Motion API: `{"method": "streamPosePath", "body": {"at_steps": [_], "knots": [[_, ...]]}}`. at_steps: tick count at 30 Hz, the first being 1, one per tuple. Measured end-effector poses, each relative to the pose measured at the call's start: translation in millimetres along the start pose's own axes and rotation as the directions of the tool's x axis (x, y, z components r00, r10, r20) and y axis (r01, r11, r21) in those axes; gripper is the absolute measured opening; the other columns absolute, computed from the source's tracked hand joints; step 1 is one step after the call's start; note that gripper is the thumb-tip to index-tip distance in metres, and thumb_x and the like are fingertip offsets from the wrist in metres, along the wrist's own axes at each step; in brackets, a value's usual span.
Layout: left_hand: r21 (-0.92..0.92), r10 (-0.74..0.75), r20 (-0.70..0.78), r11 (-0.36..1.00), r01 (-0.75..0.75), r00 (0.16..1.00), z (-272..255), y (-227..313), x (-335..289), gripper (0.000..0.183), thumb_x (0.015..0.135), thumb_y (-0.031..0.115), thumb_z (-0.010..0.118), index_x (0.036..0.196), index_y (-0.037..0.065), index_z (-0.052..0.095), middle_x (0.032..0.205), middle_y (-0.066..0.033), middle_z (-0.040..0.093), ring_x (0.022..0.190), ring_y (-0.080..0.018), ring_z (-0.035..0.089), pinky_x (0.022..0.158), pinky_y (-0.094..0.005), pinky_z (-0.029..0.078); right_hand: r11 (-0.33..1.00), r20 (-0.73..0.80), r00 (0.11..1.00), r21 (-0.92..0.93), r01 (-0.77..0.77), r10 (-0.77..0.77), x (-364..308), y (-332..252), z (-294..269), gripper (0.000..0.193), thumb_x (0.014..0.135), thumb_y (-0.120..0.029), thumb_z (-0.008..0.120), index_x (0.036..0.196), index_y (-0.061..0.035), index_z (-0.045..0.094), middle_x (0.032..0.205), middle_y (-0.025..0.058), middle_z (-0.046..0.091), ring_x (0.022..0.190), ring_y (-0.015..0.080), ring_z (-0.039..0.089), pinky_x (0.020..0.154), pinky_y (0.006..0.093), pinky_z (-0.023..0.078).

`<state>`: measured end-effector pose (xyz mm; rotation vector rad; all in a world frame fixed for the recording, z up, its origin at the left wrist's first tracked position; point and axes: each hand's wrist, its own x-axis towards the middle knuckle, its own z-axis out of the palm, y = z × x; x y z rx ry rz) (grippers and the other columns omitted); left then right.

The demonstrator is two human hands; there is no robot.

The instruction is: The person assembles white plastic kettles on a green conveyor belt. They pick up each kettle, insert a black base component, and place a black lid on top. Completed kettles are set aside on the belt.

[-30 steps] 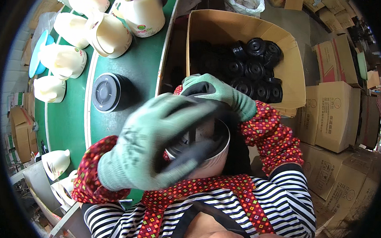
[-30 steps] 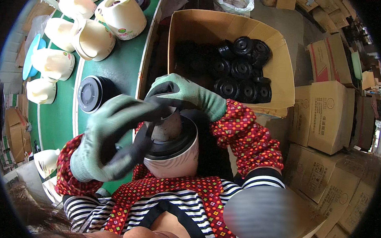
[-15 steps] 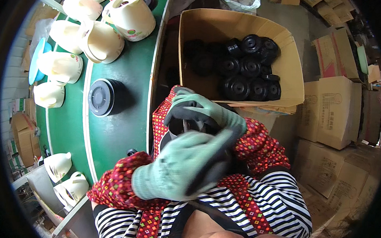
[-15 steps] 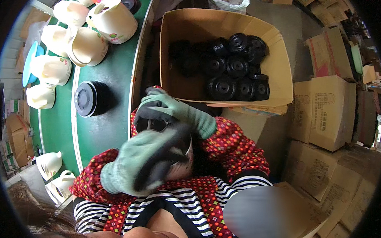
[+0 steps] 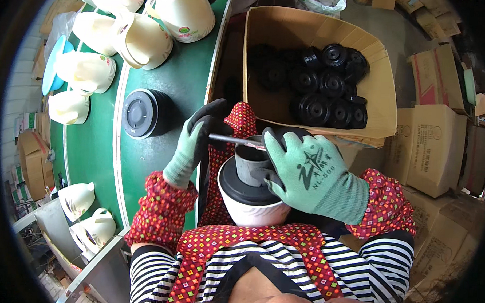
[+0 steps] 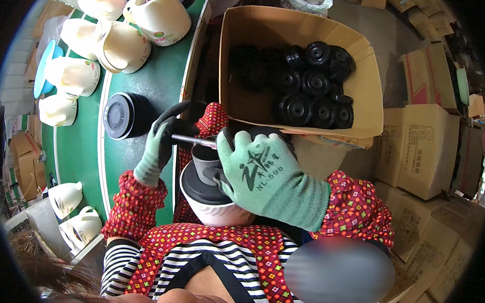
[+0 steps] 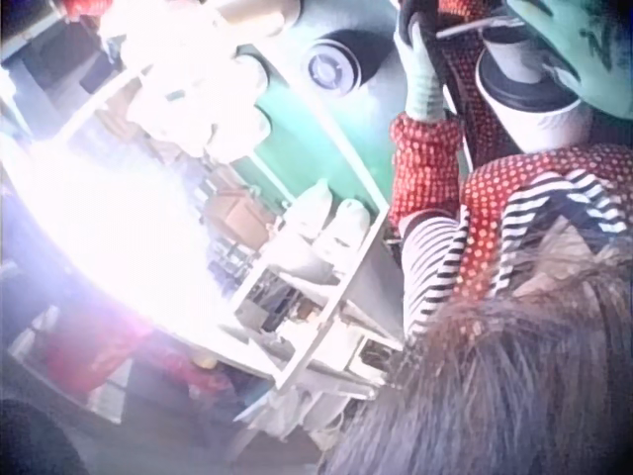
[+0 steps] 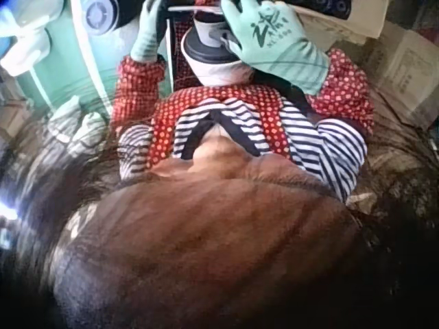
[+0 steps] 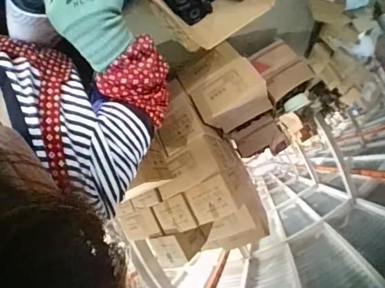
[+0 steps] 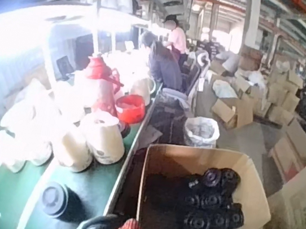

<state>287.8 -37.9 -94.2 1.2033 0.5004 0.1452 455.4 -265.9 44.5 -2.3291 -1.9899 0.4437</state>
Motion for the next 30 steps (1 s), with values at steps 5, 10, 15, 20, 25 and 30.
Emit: {"method": "streamPosePath", "body": {"at_steps": [5,10,15,20,25,30], "knots": [[0.116,0.092,-0.033,0.989,-0.088,0.995,-4,11,-12,0.049,0.109,0.038,0.052,0.136,-0.003,0.060,0.111,-0.0104,0.072,0.089,-0.0158,0.066,0.076,-0.0287,0.053,0.987,-0.166,0.986,0.162,0.020,0.008,22,19,8,0.060,0.082,-0.051,0.078,0.123,-0.0088,0.068,0.091,0.0094,0.068,0.082,0.0298,0.070,0.077,0.0450,0.051],[0.151,-0.082,-0.138,0.983,0.102,0.987,-20,58,-86,0.055,0.111,0.042,0.050,0.083,-0.001,0.069,0.061,-0.0039,0.061,0.044,-0.0099,0.048,0.041,-0.0266,0.033,0.962,-0.420,0.872,-0.013,0.271,-0.251,45,5,-8,0.070,0.080,-0.055,0.078,0.133,-0.0107,0.067,0.115,0.0129,0.063,0.113,0.0342,0.058,0.106,0.0571,0.037],[0.127,-0.020,-0.526,0.987,0.101,0.850,-64,-23,-135,0.057,0.108,0.052,0.055,0.083,0.003,0.068,0.059,0.0022,0.053,0.046,-0.0077,0.044,0.044,-0.0273,0.031,0.907,-0.396,0.882,0.218,0.360,-0.255,25,4,20,0.077,0.076,-0.044,0.085,0.141,-0.0087,0.062,0.137,0.0186,0.057,0.132,0.0415,0.050,0.117,0.0599,0.032],[0.315,0.046,-0.687,0.918,0.240,0.725,-111,-107,-160,0.064,0.104,0.060,0.053,0.084,0.004,0.075,0.063,-0.0002,0.060,0.058,-0.0127,0.055,0.056,-0.0333,0.044,0.799,-0.468,0.879,0.494,0.343,-0.088,-23,0,72,0.068,0.073,-0.036,0.091,0.127,-0.0031,0.066,0.120,0.0174,0.063,0.115,0.0374,0.061,0.099,0.0477,0.051],[0.471,0.204,-0.691,0.855,0.217,0.693,-136,-134,-176,0.040,0.097,0.040,0.074,0.114,0.003,0.073,0.092,-0.0108,0.073,0.086,-0.0246,0.068,0.080,-0.0393,0.055,0.734,-0.624,0.776,0.569,0.369,0.094,-19,-14,95,0.045,0.080,-0.034,0.088,0.106,-0.0009,0.070,0.107,0.0129,0.066,0.099,0.0288,0.065,0.088,0.0393,0.053],[0.839,0.528,-0.360,0.544,0.019,0.769,-77,-42,-211,0.078,0.083,0.026,0.086,0.150,0.005,0.052,0.148,-0.0178,0.054,0.129,-0.0314,0.059,0.104,-0.0413,0.053,0.357,-0.468,0.747,0.876,0.323,0.472,9,-21,65,0.031,0.101,-0.030,0.072,0.091,-0.0003,0.068,0.095,0.0055,0.067,0.088,0.0148,0.064,0.080,0.0287,0.051]]}}
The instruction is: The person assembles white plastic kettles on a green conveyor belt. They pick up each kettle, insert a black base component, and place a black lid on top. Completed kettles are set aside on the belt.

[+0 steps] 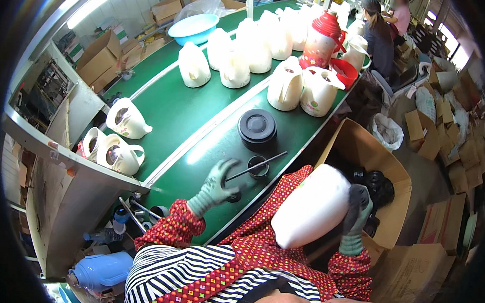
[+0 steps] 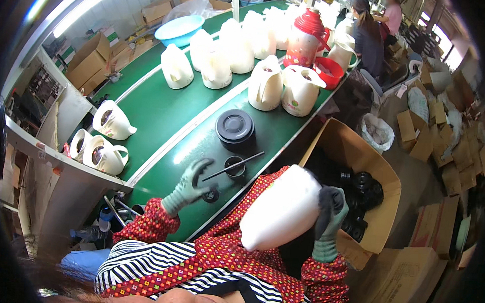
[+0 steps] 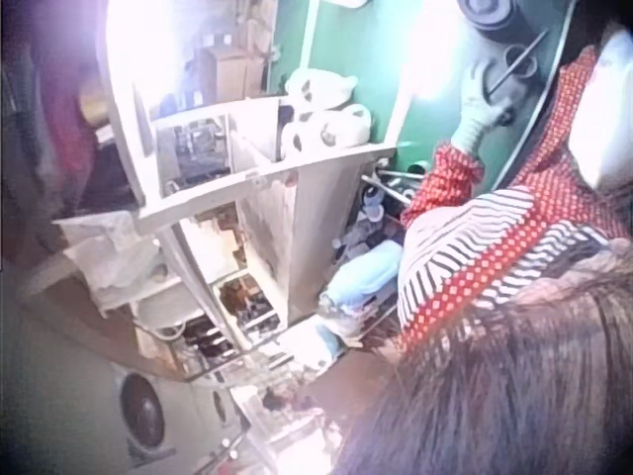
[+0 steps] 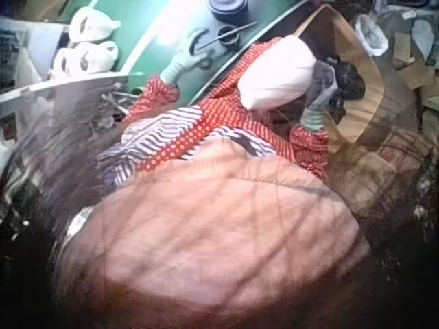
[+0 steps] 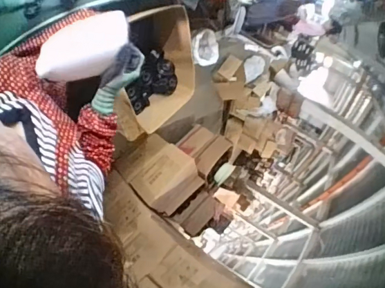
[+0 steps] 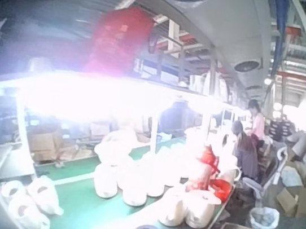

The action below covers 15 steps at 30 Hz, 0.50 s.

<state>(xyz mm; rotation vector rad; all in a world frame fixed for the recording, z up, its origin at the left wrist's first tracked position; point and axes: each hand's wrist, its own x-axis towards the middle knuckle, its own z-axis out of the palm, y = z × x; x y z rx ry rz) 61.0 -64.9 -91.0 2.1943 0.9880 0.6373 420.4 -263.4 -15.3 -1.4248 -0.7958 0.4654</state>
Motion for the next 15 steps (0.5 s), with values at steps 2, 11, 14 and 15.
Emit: {"method": "streamPosePath", "body": {"at_steps": [2,11,14,15], "knots": [[-0.375,0.163,0.198,0.924,-0.079,0.967,-17,51,-10,0.095,0.075,0.028,0.092,0.155,0.005,0.046,0.157,-0.0215,0.043,0.146,-0.0381,0.044,0.120,-0.0465,0.039,0.964,0.050,0.984,0.196,-0.178,0.172,10,0,18,0.038,0.109,-0.040,0.059,0.105,-0.0033,0.070,0.102,0.0074,0.071,0.094,0.0158,0.066,0.086,0.0318,0.054],[-0.845,-0.299,-0.014,0.514,0.148,0.954,-73,32,-15,0.045,0.104,0.020,0.070,0.142,-0.002,0.059,0.132,-0.0098,0.068,0.118,-0.0185,0.065,0.102,-0.0385,0.059,0.764,0.374,0.837,0.368,-0.530,0.400,0,28,135,0.060,0.112,-0.052,0.044,0.145,-0.0034,0.058,0.133,0.0083,0.065,0.114,0.0174,0.062,0.102,0.0353,0.048],[-0.761,-0.325,-0.220,0.647,0.047,0.920,-101,-10,42,0.047,0.109,0.030,0.062,0.140,-0.005,0.056,0.123,-0.0126,0.068,0.112,-0.0230,0.068,0.100,-0.0425,0.060,0.885,0.378,0.872,0.217,-0.411,0.313,-16,56,127,0.048,0.112,-0.037,0.051,0.138,0.0004,0.063,0.123,0.0077,0.070,0.102,0.0147,0.065,0.096,0.0347,0.053],[-0.726,-0.326,-0.264,0.687,0.035,0.908,-104,-46,63,0.040,0.107,0.026,0.066,0.132,-0.005,0.061,0.116,-0.0098,0.068,0.105,-0.0203,0.069,0.098,-0.0400,0.061,0.849,0.411,0.831,0.206,-0.486,0.376,-22,62,123,0.048,0.111,-0.037,0.053,0.138,0.0013,0.063,0.121,0.0082,0.071,0.101,0.0147,0.066,0.093,0.0341,0.055]]}}
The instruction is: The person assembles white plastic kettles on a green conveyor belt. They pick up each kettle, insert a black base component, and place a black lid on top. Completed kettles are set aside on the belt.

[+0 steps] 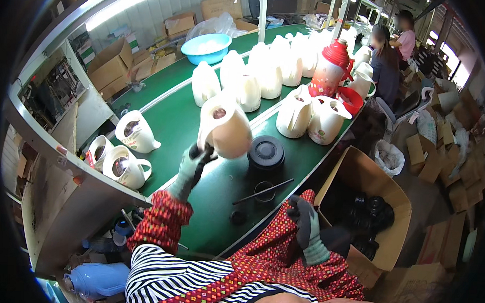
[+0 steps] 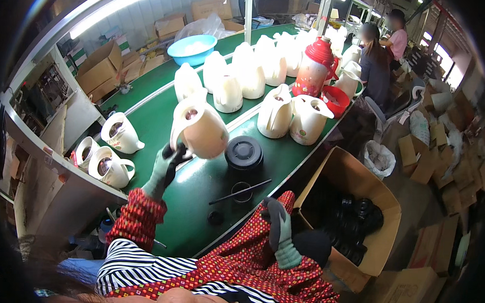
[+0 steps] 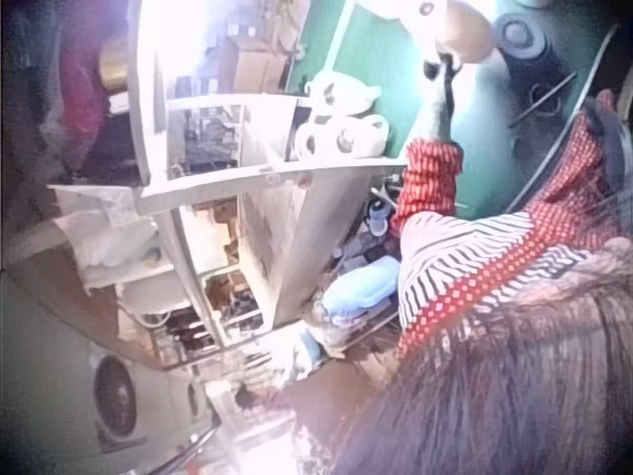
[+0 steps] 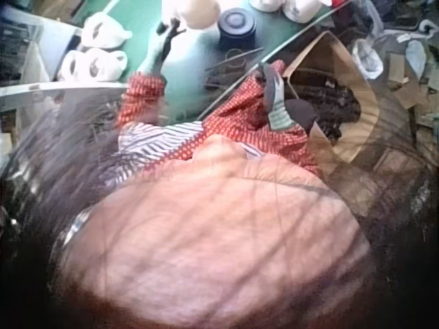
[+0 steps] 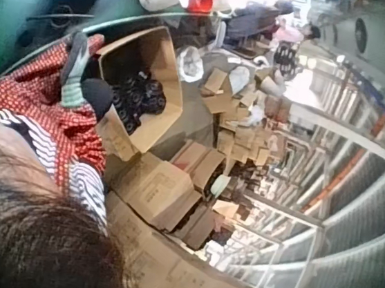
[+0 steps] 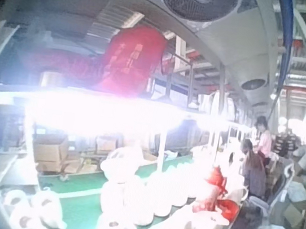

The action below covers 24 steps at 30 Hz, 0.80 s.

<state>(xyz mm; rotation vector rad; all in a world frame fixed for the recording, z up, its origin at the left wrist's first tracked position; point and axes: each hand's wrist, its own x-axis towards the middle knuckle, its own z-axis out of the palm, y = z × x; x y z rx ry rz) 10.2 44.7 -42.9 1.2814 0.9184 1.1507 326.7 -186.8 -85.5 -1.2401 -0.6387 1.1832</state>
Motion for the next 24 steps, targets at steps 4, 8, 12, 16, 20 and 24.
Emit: {"method": "streamPosePath", "body": {"at_steps": [4,8,12,16,20,24], "knots": [[0.013,-0.034,-0.196,0.999,0.038,0.980,-41,-71,121,0.039,0.098,0.022,0.078,0.125,-0.002,0.064,0.113,-0.0073,0.070,0.096,-0.0169,0.068,0.082,-0.0349,0.064,0.997,0.025,1.000,-0.080,0.004,-0.002,-11,14,-1,0.049,0.111,-0.037,0.055,0.135,0.0036,0.066,0.119,0.0105,0.073,0.098,0.0172,0.070,0.092,0.0337,0.056],[0.166,-0.037,-0.320,0.981,0.095,0.947,-61,-128,176,0.051,0.092,0.032,0.082,0.124,-0.004,0.064,0.109,-0.0134,0.073,0.093,-0.0217,0.068,0.081,-0.0353,0.062,0.993,0.068,0.998,-0.118,-0.003,0.011,-15,5,-3,0.048,0.110,-0.037,0.057,0.134,0.0041,0.067,0.121,0.0119,0.073,0.103,0.0186,0.070,0.095,0.0331,0.055],[0.697,0.113,-0.329,0.699,0.160,0.937,-30,-98,169,0.097,0.077,0.053,0.088,0.150,0.003,0.049,0.142,-0.0222,0.062,0.123,-0.0394,0.065,0.105,-0.0442,0.053,0.993,0.046,0.999,-0.115,-0.007,0.013,-22,4,-14,0.048,0.110,-0.036,0.057,0.134,0.0052,0.066,0.120,0.0137,0.074,0.104,0.0195,0.071,0.095,0.0338,0.056],[0.801,0.336,-0.530,0.499,0.330,0.779,-78,-34,145,0.112,0.077,0.051,0.087,0.162,0.007,0.028,0.159,-0.0285,0.038,0.144,-0.0460,0.045,0.121,-0.0475,0.041,0.991,0.037,0.999,-0.134,-0.007,0.012,-30,11,-19,0.052,0.113,-0.037,0.047,0.138,0.0072,0.062,0.121,0.0152,0.072,0.105,0.0217,0.070,0.096,0.0362,0.055],[0.763,0.450,-0.563,-0.039,0.645,0.693,-227,-24,129,0.088,0.086,0.039,0.080,0.157,0.007,0.039,0.151,-0.0310,0.044,0.135,-0.0457,0.055,0.111,-0.0476,0.051,0.986,0.079,0.996,-0.164,-0.020,0.033,-23,12,-13,0.051,0.112,-0.037,0.051,0.134,0.0068,0.065,0.119,0.0146,0.073,0.104,0.0213,0.070,0.095,0.0350,0.055],[0.713,0.269,-0.683,0.047,0.699,0.679,-284,-13,106,0.069,0.092,0.038,0.074,0.148,0.008,0.049,0.146,-0.0301,0.053,0.129,-0.0433,0.062,0.106,-0.0513,0.053,0.986,0.110,0.993,-0.162,-0.034,0.052,-17,10,-1,0.047,0.111,-0.035,0.054,0.132,0.0048,0.068,0.118,0.0131,0.074,0.102,0.0201,0.071,0.093,0.0346,0.056]]}}
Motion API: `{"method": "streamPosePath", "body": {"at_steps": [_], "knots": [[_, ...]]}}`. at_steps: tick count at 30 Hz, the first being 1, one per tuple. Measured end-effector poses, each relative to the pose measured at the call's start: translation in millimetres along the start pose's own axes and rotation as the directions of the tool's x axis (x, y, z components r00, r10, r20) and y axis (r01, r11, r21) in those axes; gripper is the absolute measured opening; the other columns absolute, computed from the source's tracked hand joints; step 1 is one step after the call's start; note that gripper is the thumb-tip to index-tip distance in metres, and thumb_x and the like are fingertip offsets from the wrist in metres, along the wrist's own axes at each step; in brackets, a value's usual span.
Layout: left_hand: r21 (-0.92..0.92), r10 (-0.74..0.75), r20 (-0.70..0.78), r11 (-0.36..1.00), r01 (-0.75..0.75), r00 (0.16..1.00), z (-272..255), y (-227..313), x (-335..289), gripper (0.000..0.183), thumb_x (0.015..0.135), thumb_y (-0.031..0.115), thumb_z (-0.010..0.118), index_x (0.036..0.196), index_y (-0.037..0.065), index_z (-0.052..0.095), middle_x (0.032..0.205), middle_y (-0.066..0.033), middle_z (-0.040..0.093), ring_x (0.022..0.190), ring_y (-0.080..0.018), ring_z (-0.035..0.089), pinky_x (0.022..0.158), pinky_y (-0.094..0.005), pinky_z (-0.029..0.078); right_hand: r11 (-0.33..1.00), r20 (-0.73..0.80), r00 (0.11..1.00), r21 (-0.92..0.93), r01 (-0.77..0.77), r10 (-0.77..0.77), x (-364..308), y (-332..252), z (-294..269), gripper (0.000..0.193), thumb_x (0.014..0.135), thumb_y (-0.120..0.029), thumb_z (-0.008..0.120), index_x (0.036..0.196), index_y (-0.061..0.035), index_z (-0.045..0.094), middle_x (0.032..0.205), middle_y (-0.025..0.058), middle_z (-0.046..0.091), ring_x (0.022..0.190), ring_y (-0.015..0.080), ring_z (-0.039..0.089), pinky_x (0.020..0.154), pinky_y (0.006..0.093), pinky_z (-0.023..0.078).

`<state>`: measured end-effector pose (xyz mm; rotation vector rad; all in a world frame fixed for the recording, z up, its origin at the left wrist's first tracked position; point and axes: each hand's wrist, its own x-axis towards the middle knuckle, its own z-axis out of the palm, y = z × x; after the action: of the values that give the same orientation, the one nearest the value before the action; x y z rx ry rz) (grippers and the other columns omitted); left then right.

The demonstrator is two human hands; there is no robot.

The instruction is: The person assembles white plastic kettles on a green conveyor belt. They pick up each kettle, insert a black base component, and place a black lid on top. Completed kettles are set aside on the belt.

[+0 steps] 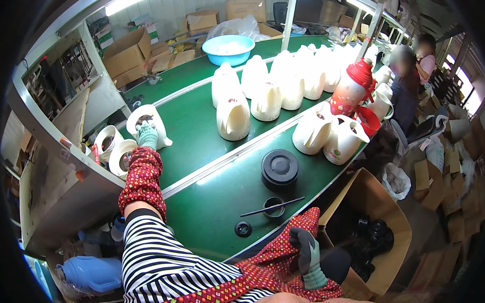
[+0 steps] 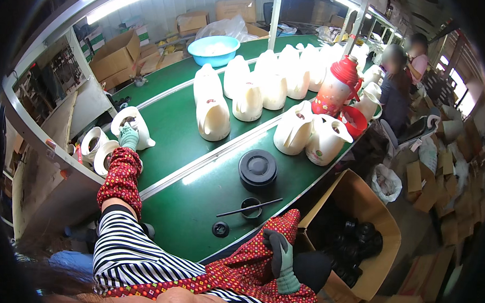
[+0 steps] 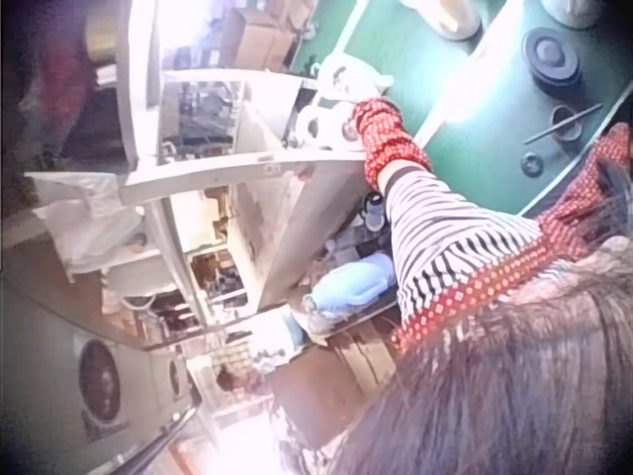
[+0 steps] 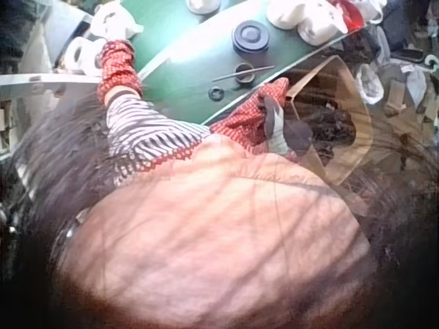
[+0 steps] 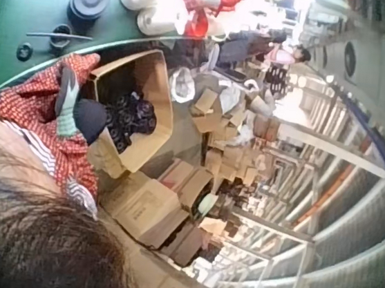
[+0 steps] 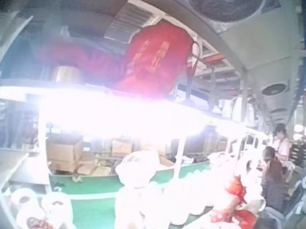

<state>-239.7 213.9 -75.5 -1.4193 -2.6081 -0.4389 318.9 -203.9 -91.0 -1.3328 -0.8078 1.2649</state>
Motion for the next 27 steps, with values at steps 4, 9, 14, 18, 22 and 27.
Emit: {"method": "streamPosePath", "body": {"at_steps": [4,9,14,18,22,27], "knots": [[-0.054,0.142,-0.084,0.988,-0.147,0.986,6,5,-26,0.058,0.093,0.037,0.070,0.140,0.008,0.055,0.135,-0.0232,0.066,0.119,-0.0407,0.067,0.099,-0.0512,0.054,0.999,0.074,0.997,-0.052,-0.014,0.018,2,-19,2,0.042,0.109,-0.030,0.058,0.132,0.0042,0.068,0.120,0.0109,0.074,0.105,0.0182,0.069,0.096,0.0318,0.054],[-0.378,0.625,-0.113,0.692,-0.615,0.772,-109,55,-157,0.033,0.086,0.022,0.078,0.114,0.010,0.064,0.095,-0.0157,0.074,0.087,-0.0364,0.073,0.078,-0.0464,0.055,0.952,0.199,0.967,-0.229,0.202,-0.157,30,-51,13,0.043,0.104,-0.020,0.067,0.141,0.0017,0.061,0.136,0.0127,0.064,0.123,0.0197,0.062,0.107,0.0325,0.047],[-0.591,0.954,-0.158,0.115,-0.798,0.255,-216,83,-259,0.039,0.081,0.014,0.084,0.113,0.004,0.064,0.112,-0.0194,0.072,0.087,-0.0391,0.074,0.075,-0.0452,0.060,0.997,0.334,0.940,-0.011,0.073,-0.065,74,-122,43,0.082,0.100,-0.035,0.075,0.163,-0.0027,0.032,0.140,0.0141,0.058,0.104,0.0183,0.067,0.083,0.0359,0.061],[-0.567,0.988,-0.009,-0.132,-0.813,-0.155,-249,102,-304,0.067,0.078,0.025,0.088,0.136,0.004,0.062,0.114,-0.0163,0.075,0.087,-0.0350,0.075,0.074,-0.0418,0.061,0.977,0.452,0.875,0.033,-0.213,0.176,72,-139,36,0.075,0.099,-0.035,0.075,0.159,-0.0065,0.041,0.134,0.0103,0.066,0.115,0.0177,0.065,0.092,0.0367,0.059],[-0.609,0.900,-0.112,-0.397,-0.687,-0.421,-254,119,-335,0.060,0.084,0.024,0.083,0.136,0.004,0.060,0.142,-0.0216,0.060,0.092,-0.0337,0.073,0.075,-0.0403,0.062,0.969,0.551,0.817,0.060,-0.240,0.169,40,-113,2,0.065,0.097,-0.024,0.079,0.150,0.0011,0.053,0.138,0.0109,0.066,0.124,0.0187,0.063,0.108,0.0348,0.051],[-0.992,0.982,-0.082,-0.064,-0.109,0.171,-199,122,-341,0.079,0.089,-0.003,0.072,0.160,0.002,0.037,0.165,-0.0207,0.038,0.124,-0.0268,0.063,0.100,-0.0366,0.054,0.900,0.279,0.948,0.358,-0.249,0.151,-27,-105,-43,0.060,0.098,-0.025,0.074,0.147,0.0014,0.053,0.135,0.0129,0.067,0.121,0.0235,0.066,0.107,0.0383,0.053]]}}
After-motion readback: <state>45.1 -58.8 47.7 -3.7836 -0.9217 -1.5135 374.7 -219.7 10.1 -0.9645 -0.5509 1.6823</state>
